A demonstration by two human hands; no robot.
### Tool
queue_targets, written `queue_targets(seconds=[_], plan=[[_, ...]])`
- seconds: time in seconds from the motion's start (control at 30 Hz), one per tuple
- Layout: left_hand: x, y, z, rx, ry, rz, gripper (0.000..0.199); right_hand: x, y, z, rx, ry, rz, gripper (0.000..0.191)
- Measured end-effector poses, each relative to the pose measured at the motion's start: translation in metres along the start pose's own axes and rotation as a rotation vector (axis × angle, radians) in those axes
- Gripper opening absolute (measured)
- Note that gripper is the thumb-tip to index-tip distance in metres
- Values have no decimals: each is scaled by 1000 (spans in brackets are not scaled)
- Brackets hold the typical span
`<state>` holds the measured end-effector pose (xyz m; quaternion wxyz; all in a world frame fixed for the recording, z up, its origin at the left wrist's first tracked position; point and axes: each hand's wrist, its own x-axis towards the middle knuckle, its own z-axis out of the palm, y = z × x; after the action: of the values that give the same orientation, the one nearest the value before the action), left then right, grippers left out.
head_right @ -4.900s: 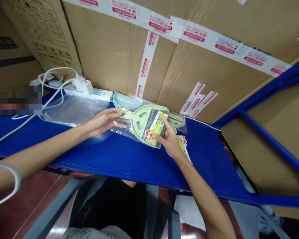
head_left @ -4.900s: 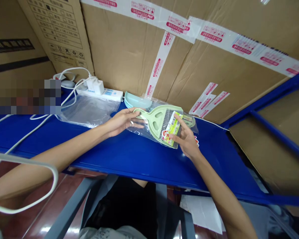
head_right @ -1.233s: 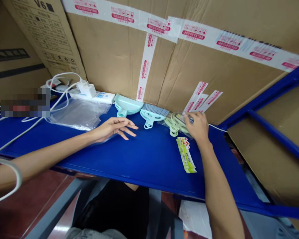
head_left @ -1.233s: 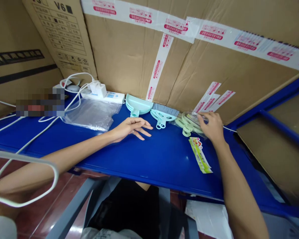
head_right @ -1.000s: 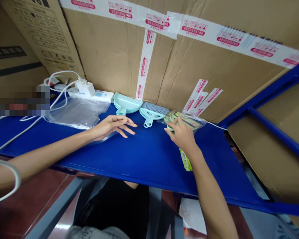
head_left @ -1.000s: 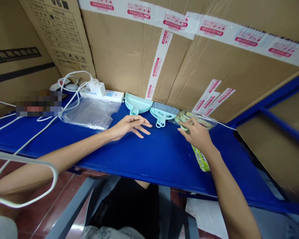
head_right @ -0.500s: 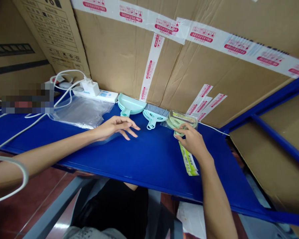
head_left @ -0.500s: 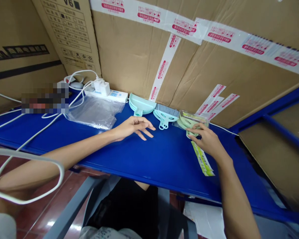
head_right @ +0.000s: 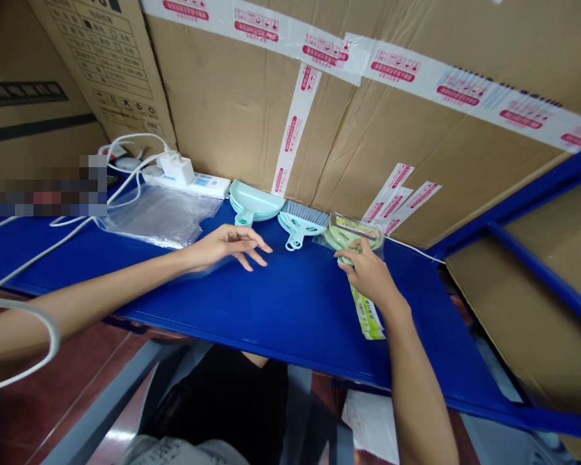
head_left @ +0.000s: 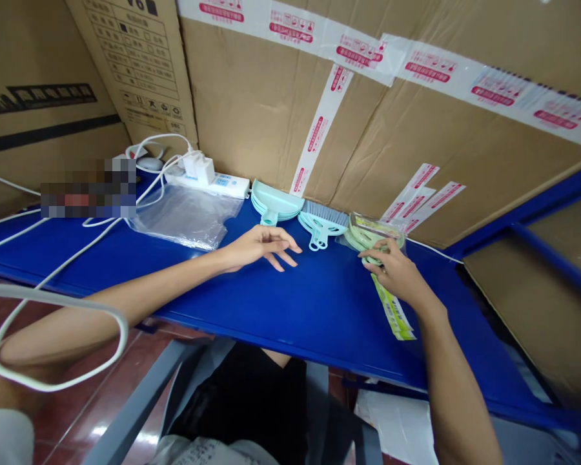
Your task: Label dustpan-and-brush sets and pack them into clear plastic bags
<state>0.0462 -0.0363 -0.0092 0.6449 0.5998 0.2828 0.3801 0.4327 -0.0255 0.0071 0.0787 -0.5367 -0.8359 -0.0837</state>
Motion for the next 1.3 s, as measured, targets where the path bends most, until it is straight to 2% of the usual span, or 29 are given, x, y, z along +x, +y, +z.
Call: queue_targets(seconds=[0.1, 0.17, 0.27, 0.37, 0.43, 0.53, 0.63, 0.83, 1.0, 1.13, 1.3], plan=[[1, -3, 0, 69, 49, 59, 31, -1, -4, -1, -46, 15, 20, 31], [1, -5, 0, 189, 128, 145, 30, -1, -8, -3, -79, 89, 11, 38], [0, -5, -3, 570, 334, 360, 25, 0, -18, -8, -149, 277, 2, 50], [0, -5, -11, 997, 503, 549, 21, 2, -30, -13, -128, 418, 18, 47], [3, -7, -19, 1172, 553, 562, 21, 4, -38, -15, -63, 451, 12, 44], [7, -14, -29, 1304, 539, 474, 24, 5, -46, -14, 4, 458, -14, 40], [9, -18, -35, 1332, 490, 409, 23, 7, -48, -11, 26, 452, -41, 35], [10, -19, -39, 1386, 541, 363, 13, 9, -47, -7, 45, 465, -60, 31], [12, -20, -44, 1276, 520, 329, 4, 10, -47, -5, 70, 452, -74, 31], [13, -19, -46, 1194, 499, 390, 7, 11, -48, -3, 67, 438, -94, 31], [11, -13, -44, 1113, 601, 554, 9, 11, -50, -4, 63, 444, -90, 30]])
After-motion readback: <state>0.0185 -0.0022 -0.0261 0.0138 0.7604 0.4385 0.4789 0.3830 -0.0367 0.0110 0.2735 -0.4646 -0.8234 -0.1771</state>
